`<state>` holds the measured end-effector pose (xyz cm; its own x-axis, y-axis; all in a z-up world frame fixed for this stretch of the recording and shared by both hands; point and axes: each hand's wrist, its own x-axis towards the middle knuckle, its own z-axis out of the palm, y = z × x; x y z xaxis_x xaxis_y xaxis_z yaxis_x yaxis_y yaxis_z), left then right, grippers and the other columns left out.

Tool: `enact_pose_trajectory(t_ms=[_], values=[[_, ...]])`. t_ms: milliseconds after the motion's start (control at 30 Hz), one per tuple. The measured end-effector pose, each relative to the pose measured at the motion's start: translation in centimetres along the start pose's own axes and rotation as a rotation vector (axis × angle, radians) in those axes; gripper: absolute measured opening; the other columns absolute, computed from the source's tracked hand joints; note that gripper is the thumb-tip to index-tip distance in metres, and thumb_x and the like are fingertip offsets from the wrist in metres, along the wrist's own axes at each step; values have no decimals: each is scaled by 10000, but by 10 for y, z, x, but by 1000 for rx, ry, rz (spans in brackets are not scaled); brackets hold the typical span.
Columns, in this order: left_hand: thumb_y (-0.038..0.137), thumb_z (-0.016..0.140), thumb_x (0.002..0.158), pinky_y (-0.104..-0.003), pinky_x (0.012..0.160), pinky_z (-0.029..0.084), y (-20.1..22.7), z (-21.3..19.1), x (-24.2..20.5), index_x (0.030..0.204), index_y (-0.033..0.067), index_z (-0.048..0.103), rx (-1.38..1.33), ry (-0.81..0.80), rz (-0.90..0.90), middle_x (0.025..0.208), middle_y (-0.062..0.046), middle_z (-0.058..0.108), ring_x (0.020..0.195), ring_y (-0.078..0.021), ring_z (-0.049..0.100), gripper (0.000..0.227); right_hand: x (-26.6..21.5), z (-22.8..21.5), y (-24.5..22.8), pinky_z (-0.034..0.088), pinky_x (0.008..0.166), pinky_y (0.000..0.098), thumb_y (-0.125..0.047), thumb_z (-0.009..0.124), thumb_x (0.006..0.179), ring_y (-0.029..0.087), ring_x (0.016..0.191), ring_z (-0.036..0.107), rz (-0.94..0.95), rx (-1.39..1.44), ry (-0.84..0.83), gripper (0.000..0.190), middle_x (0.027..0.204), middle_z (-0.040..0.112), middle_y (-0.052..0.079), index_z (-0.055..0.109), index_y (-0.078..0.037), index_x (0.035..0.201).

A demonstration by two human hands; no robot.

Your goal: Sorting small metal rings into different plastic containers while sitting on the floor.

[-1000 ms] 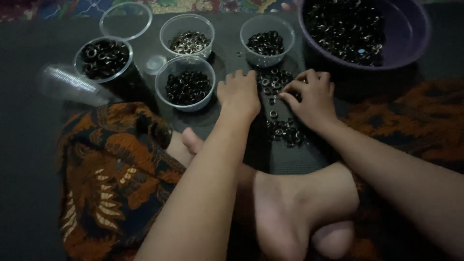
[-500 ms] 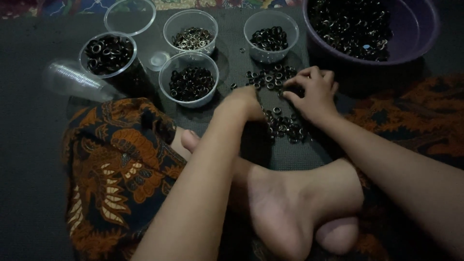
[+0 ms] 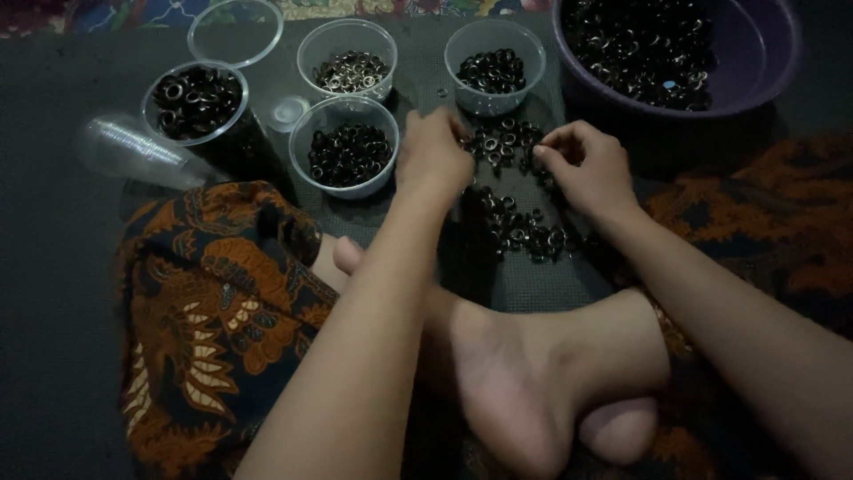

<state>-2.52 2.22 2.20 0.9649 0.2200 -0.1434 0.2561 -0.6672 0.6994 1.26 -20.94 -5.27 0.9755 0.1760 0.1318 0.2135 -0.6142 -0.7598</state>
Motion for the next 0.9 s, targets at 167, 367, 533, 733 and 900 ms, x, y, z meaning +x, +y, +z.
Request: enact_pose_trajectory(t_ms=[167,367,533,733,900], values=[[186,685,818,-505,901,601,-3,17,-5,1016,103,794,277,-344,80,1076,-158,723,1084,-397,709,240,-38,-20,-72,592,671,390,-187,687,983,276,778,716,218,350,-435,228,933,751,188,643,-63,1169],[100,582,808,-525,980,568,18,6,-25,1178,48,765,425,-628,67,1191,-192,738,1182,-386,684,416,-42,-17,-63,632,699,425,-87,649,987,303,868,766,170,184,-592,139,936,769,202,634,-31,1113],[25,598,808,-528,688,631,-8,21,7,938,49,793,395,-254,129,864,-180,756,863,-397,760,236,-29,-19,-26,574,759,460,-230,741,965,324,940,730,-35,-106,-243,194,955,754,119,681,-164,1137],[51,640,849,-530,867,618,21,2,-24,1208,93,746,287,-359,155,1121,-178,752,1089,-412,720,377,-24,-22,-38,585,570,337,-228,744,975,187,785,737,140,100,-152,187,966,742,69,692,-135,1128],[131,639,843,-564,837,624,9,21,-13,1110,69,777,402,-345,119,1103,-185,756,1052,-413,732,307,-37,-14,-50,617,656,362,-85,685,965,261,792,724,272,298,-423,180,916,739,172,659,7,1118]])
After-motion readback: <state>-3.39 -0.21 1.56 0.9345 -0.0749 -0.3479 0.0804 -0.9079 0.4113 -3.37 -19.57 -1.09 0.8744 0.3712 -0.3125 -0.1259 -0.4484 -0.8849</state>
